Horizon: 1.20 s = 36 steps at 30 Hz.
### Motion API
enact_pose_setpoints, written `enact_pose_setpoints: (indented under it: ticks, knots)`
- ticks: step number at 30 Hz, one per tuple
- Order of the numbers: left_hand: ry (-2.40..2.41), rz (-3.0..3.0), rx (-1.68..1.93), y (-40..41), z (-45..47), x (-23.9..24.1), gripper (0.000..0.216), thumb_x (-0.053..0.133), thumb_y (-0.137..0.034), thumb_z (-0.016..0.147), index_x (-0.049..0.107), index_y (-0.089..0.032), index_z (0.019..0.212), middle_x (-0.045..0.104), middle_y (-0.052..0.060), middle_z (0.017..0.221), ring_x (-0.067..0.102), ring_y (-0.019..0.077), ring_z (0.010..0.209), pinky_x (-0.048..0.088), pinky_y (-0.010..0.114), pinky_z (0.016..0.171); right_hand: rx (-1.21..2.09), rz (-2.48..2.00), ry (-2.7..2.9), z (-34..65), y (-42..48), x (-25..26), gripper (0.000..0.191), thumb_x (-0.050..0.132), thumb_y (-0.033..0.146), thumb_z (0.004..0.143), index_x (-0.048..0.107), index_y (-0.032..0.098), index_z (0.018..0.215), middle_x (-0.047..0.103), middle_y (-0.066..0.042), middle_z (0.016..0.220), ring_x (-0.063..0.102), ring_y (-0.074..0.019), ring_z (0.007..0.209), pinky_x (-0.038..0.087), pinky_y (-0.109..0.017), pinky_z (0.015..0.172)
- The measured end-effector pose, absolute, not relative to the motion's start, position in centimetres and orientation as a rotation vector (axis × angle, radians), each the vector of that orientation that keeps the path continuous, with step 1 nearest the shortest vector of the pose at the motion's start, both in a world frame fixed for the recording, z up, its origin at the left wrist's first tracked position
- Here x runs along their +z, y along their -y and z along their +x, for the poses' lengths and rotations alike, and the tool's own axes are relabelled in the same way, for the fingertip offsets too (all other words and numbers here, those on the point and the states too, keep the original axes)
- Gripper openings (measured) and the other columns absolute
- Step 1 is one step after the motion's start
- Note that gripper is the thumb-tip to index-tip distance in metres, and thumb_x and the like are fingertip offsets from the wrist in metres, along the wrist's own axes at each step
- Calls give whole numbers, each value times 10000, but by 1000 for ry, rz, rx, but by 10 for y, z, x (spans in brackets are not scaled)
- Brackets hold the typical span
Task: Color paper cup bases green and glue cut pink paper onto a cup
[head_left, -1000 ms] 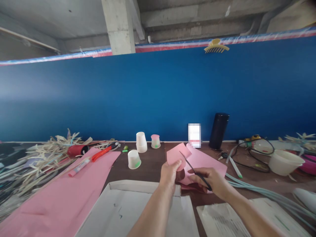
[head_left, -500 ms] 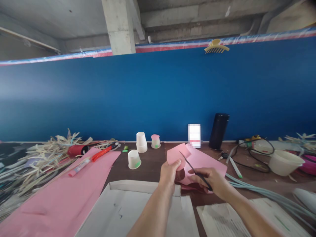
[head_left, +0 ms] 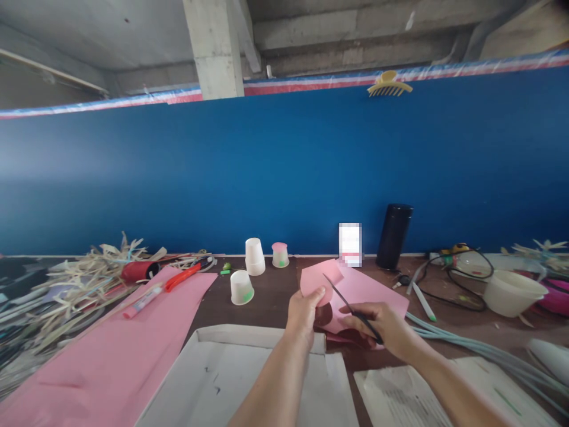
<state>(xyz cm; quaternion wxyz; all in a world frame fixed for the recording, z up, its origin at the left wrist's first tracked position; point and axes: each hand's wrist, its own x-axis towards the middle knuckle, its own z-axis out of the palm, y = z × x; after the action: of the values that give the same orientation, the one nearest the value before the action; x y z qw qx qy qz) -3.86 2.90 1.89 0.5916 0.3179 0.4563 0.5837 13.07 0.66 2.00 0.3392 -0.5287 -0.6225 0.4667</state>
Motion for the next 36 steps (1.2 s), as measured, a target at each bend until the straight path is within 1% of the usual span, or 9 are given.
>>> enact_pose_setpoints:
  ticks: [7, 18, 26, 31, 36]
  knots:
    - [-1045, 756, 1362, -31, -39, 15, 316, 752, -330, 598, 661, -96, 791, 575, 16, 599, 419, 58, 440, 329, 196, 427, 1213, -1412, 1590, 129, -6, 20, 582, 665, 543, 660, 653, 89, 1024, 477, 49, 431, 407, -82, 385, 292, -217, 414]
    - [-1074, 761, 1358, -32, -39, 16, 298, 744, -328, 601, 645, -103, 769, 533, -6, 560, 395, 52, 431, 313, 193, 428, 1167, -1422, 1649, 130, -3, 25, 546, 654, 521, 673, 665, 89, 1007, 488, 39, 420, 430, -91, 380, 307, -223, 413]
    - [-1066, 775, 1381, -37, -41, 8, 270, 736, -331, 609, 632, -112, 729, 534, -8, 544, 396, 51, 431, 307, 189, 428, 1192, -1436, 1620, 133, -7, 19, 531, 660, 496, 679, 655, 102, 1036, 483, 43, 429, 432, -90, 389, 304, -214, 399]
    - [-1047, 769, 1386, -37, -41, 8, 281, 750, -336, 599, 635, -110, 718, 532, -6, 540, 406, 54, 438, 318, 189, 432, 1187, -1427, 1607, 132, -6, 19, 544, 652, 503, 685, 654, 101, 1050, 473, 47, 435, 419, -86, 385, 304, -218, 401]
    - [-1056, 758, 1379, -37, -41, 9, 289, 756, -337, 591, 635, -110, 723, 521, -9, 535, 398, 53, 433, 314, 189, 426, 1170, -1434, 1632, 131, -3, 24, 540, 648, 516, 683, 664, 94, 1019, 474, 45, 433, 419, -88, 379, 301, -224, 407]
